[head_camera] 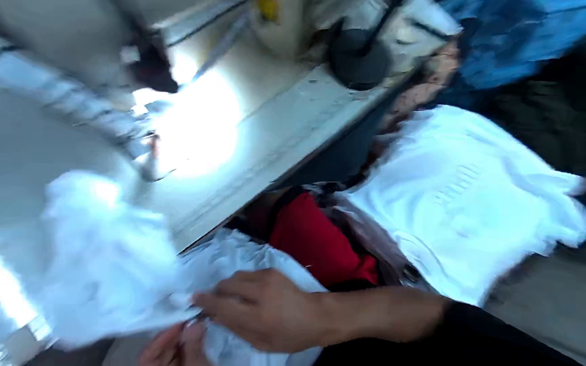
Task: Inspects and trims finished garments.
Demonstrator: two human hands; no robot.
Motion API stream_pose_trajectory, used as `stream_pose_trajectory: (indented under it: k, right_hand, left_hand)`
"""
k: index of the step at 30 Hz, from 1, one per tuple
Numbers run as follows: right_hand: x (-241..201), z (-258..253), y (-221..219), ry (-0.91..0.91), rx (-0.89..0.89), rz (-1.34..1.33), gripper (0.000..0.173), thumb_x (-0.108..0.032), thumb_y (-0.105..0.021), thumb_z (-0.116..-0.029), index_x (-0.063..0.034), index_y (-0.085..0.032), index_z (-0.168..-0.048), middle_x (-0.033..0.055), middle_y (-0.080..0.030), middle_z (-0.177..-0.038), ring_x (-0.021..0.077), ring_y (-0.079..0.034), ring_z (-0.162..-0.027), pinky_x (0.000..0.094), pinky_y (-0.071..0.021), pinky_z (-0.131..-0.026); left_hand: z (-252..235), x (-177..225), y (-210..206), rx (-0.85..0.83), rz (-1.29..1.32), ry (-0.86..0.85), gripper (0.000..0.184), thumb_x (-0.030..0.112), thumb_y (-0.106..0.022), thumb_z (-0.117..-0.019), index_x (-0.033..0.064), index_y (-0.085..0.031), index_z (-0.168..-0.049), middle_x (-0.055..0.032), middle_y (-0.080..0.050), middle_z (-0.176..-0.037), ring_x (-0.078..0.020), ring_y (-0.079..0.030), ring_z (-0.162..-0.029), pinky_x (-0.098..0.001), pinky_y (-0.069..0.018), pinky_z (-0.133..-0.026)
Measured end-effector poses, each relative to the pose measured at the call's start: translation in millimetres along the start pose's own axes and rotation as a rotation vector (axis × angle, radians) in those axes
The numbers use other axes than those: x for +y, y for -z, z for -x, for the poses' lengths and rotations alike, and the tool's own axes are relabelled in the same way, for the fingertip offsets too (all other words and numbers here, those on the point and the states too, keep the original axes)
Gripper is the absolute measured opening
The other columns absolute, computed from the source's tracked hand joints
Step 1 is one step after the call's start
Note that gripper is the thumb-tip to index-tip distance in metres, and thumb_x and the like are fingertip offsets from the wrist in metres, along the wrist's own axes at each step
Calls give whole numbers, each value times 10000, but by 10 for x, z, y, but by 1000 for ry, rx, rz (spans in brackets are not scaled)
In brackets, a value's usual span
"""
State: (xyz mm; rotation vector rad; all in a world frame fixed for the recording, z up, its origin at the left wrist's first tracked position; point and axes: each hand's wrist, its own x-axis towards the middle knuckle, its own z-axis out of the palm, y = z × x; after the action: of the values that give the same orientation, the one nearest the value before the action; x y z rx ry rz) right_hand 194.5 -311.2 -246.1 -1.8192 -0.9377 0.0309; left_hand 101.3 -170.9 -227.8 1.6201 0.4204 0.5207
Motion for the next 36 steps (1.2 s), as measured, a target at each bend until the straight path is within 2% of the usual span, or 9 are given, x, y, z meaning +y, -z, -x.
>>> stream_pose_trajectory:
  k: [2, 6, 10, 13, 16, 20, 22, 27, 36]
  right_hand:
    - [36, -26, -39, -3, -3, -28, 310, -174, -617, -1017, -89, -667, -1311, 99, -723, -1039, 204, -710, -860, 347, -605, -690]
    - [70, -76, -100, 25, -11, -41, 326, -218, -605, -1035, -80, -653, -1327, 89, -716, -1013, 168, -692, -835, 302, -585, -679]
    - [58, -104, -118, 62, -16, -10, 327, -221, -603, -1040, -80, -650, -1331, 84, -722, -1038, 144, -692, -859, 264, -576, -704]
    - [60, -117, -117, 99, -17, 23, 299, -204, -597, -1042, -95, -669, -1311, 74, -721, -1017, 145, -678, -831, 261, -559, -678]
    - [80, -114, -114, 151, -41, 48, 296, -127, -556, -1031, -120, -690, -1295, 60, -719, -981, 155, -660, -788, 273, -534, -628]
    - [92, -112, -95, 141, -21, 3, 285, -112, -541, -1040, -99, -688, -1284, 73, -725, -997, 146, -679, -831, 260, -555, -678]
    - [98, -112, -80, 116, -12, -21, 274, -123, -548, -1044, -87, -689, -1276, 72, -722, -992, 125, -676, -823, 246, -558, -678]
    - [65, -79, -44, 72, 5, -27, 315, -215, -595, -1035, -70, -658, -1307, 61, -671, -946, 72, -602, -723, 190, -496, -593]
    - [43, -56, -46, 76, 14, -21, 316, -195, -600, -1027, -63, -657, -1308, 68, -680, -970, 73, -616, -753, 182, -502, -609]
  left_hand:
    - [9, -21, -2, 46, -41, -33, 271, 63, -707, -942, 235, -687, -1151, 125, -753, -1038, -25, -713, -910, -217, -606, -816]
    - [1, -31, 20, 121, 2, -45, 267, 41, -730, -920, 150, -677, -1159, 35, -763, -1043, -84, -732, -918, -259, -621, -828]
    - [6, 3, 52, 155, 16, -31, 284, 25, -741, -906, 106, -659, -1165, 4, -765, -1036, -102, -737, -923, -273, -622, -838]
    - [-3, 16, 58, 156, 6, -31, 283, 10, -735, -904, 86, -648, -1162, -2, -765, -1026, -102, -738, -911, -271, -621, -840]
    - [-14, 8, 61, 144, 12, -46, 277, 17, -730, -911, 82, -645, -1166, -9, -764, -1025, -108, -738, -909, -276, -621, -839]
    - [-18, 1, 61, 132, 79, -34, 262, 42, -729, -923, 82, -647, -1169, -24, -761, -1029, -110, -738, -906, -267, -621, -821]
    - [-14, 12, 57, 124, 91, -21, 259, 54, -731, -925, 97, -653, -1169, -10, -759, -1037, -100, -735, -917, -258, -618, -828]
    - [-15, 12, 76, 134, 163, 7, 228, 78, -718, -943, 79, -654, -1161, -29, -755, -969, -96, -729, -857, -265, -616, -806]
    - [-9, 29, 54, 139, 195, 18, 207, 84, -716, -947, 75, -662, -1147, -42, -757, -947, -108, -735, -855, -281, -619, -819]
